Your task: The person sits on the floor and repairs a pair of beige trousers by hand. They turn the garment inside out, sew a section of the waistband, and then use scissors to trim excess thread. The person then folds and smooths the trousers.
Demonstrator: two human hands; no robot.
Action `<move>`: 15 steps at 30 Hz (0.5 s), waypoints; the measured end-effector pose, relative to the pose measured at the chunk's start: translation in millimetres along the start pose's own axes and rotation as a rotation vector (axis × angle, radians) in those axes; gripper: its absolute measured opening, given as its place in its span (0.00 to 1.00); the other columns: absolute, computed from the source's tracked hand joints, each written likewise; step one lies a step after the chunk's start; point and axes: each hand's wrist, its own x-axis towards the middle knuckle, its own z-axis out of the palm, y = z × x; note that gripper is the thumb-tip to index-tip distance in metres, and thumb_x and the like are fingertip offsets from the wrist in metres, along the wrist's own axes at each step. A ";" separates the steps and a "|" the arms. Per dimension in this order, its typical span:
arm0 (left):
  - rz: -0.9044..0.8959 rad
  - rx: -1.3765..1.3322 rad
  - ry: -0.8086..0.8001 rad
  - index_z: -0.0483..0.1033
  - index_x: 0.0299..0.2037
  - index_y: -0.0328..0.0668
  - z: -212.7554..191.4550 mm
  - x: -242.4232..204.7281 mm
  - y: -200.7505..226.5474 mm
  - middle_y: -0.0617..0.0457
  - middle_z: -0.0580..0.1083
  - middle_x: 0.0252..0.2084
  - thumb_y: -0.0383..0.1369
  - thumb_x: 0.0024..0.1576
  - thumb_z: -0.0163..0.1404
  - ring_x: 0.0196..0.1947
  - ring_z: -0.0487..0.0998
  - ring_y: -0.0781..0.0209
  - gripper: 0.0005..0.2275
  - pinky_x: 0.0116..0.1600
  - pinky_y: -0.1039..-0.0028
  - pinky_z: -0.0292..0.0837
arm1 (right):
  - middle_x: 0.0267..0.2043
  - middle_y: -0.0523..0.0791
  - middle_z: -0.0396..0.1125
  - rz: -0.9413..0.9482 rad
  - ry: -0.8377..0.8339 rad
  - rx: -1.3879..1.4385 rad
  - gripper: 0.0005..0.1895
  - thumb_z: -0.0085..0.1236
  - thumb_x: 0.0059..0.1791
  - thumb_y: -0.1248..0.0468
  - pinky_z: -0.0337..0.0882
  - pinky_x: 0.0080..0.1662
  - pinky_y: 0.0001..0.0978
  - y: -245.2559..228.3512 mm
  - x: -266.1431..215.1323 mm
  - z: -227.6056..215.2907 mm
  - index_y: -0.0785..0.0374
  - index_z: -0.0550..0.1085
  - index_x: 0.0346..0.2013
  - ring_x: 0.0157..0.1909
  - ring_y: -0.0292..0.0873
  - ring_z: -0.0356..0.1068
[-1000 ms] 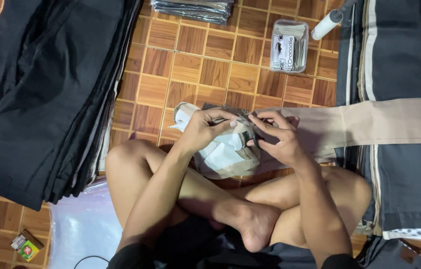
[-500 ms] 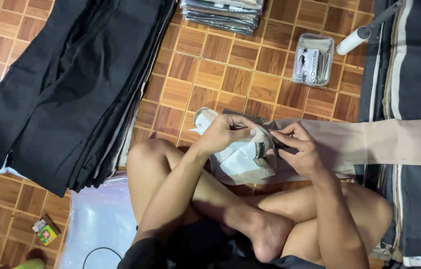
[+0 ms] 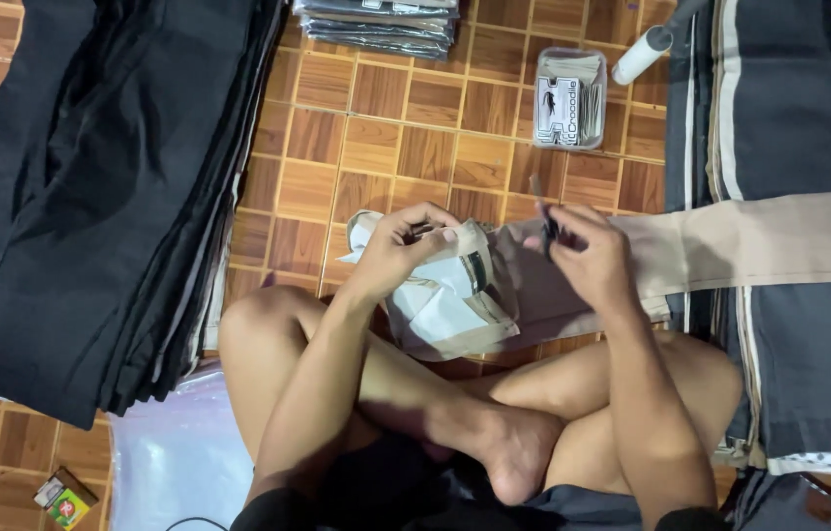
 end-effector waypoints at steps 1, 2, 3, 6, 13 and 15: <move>0.001 -0.002 0.000 0.82 0.43 0.37 0.3 -0.3 4.1 0.52 0.76 0.34 0.25 0.58 0.58 0.39 0.74 0.67 0.05 0.52 0.74 0.72 | 0.48 0.51 0.75 -0.001 0.000 -0.002 0.23 0.68 0.40 0.73 0.74 0.50 0.43 23.2 -0.3 4.7 0.60 0.81 0.50 0.50 0.55 0.75; -0.006 -0.025 0.007 0.81 0.43 0.36 0.2 0.3 7.9 0.52 0.77 0.32 0.24 0.58 0.57 0.37 0.75 0.69 0.05 0.50 0.76 0.72 | 0.48 0.55 0.73 0.087 0.031 0.077 0.22 0.68 0.43 0.74 0.75 0.50 0.43 46.5 1.0 9.2 0.64 0.79 0.52 0.48 0.55 0.75; -0.013 -0.049 0.013 0.81 0.43 0.36 -0.5 0.9 11.9 0.53 0.77 0.30 0.23 0.58 0.57 0.35 0.75 0.70 0.05 0.48 0.79 0.72 | 0.49 0.59 0.71 0.176 0.061 0.157 0.22 0.69 0.45 0.75 0.76 0.50 0.43 69.7 2.5 13.9 0.69 0.78 0.54 0.46 0.55 0.75; 0.030 -0.059 0.026 0.81 0.44 0.36 -7.5 2.7 3.5 0.53 0.78 0.32 0.24 0.59 0.57 0.36 0.73 0.73 0.05 0.47 0.80 0.71 | 0.41 0.52 0.74 0.280 0.005 0.188 0.12 0.60 0.52 0.72 0.77 0.42 0.35 72.7 47.0 10.4 0.64 0.79 0.51 0.40 0.46 0.75; 0.047 -0.043 0.102 0.82 0.41 0.37 -16.7 2.2 25.0 0.57 0.75 0.27 0.23 0.58 0.57 0.31 0.68 0.73 0.04 0.43 0.82 0.68 | 0.38 0.39 0.76 0.391 -0.156 -0.165 0.07 0.62 0.52 0.60 0.72 0.36 0.28 129.7 118.8 45.8 0.42 0.81 0.43 0.35 0.33 0.76; 0.060 0.011 0.138 0.82 0.41 0.40 -20.4 3.7 27.9 0.60 0.71 0.22 0.23 0.58 0.56 0.29 0.67 0.75 0.05 0.39 0.85 0.64 | 0.41 0.60 0.74 0.336 -0.221 0.285 0.11 0.54 0.59 0.65 0.77 0.39 0.37 57.6 112.9 49.6 0.71 0.76 0.49 0.38 0.49 0.76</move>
